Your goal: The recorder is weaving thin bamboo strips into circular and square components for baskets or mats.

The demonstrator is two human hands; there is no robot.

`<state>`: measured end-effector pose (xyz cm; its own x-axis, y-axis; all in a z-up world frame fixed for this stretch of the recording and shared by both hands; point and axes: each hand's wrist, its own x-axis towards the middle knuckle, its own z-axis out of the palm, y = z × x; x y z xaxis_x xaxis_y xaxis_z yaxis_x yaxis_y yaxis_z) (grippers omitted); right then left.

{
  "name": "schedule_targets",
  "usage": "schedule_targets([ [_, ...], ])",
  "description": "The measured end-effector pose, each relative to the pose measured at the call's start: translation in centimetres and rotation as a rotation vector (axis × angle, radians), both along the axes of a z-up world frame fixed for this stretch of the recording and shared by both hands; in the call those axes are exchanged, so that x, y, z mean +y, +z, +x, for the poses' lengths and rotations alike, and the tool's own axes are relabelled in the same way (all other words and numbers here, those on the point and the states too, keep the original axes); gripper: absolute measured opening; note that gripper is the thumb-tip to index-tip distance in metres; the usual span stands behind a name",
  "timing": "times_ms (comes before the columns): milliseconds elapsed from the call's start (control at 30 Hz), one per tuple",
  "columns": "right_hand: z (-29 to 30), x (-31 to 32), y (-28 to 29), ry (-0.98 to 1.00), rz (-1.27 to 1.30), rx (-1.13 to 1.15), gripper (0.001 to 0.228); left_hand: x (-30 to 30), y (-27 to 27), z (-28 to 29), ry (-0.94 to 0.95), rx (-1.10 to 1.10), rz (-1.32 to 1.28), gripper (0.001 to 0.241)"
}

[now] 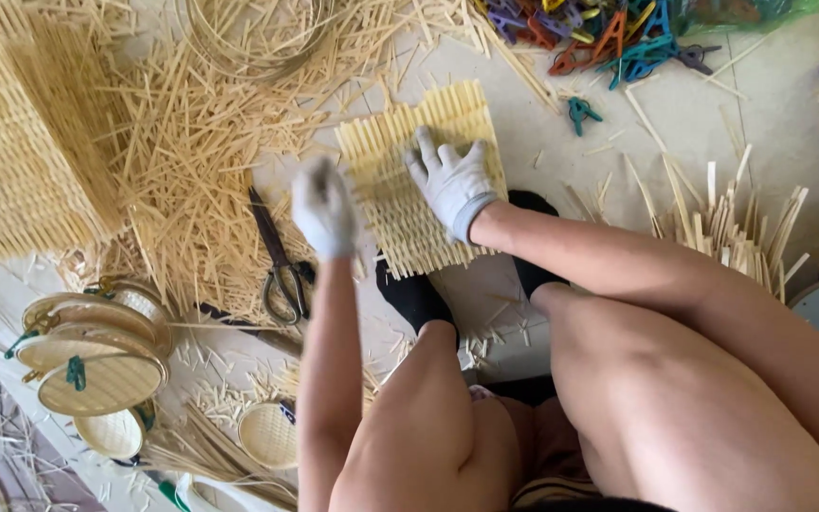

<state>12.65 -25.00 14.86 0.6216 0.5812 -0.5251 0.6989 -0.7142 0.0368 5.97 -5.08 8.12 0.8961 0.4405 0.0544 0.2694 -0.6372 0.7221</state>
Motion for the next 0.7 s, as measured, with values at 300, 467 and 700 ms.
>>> schedule_targets([
  [300,-0.6,0.4,-1.8,-0.015,-0.049,0.069,0.145,4.3,-6.9,5.6,0.064,0.266,-0.627,0.023],
  [467,-0.6,0.5,-0.8,0.004,-0.04,0.045,0.144,4.1,-6.5,5.3,0.353,0.357,-0.998,0.015],
  [700,-0.8,0.3,-2.0,-0.016,-0.058,0.087,0.129,6.0,-4.6,4.6,0.658,0.155,-0.866,0.015],
])
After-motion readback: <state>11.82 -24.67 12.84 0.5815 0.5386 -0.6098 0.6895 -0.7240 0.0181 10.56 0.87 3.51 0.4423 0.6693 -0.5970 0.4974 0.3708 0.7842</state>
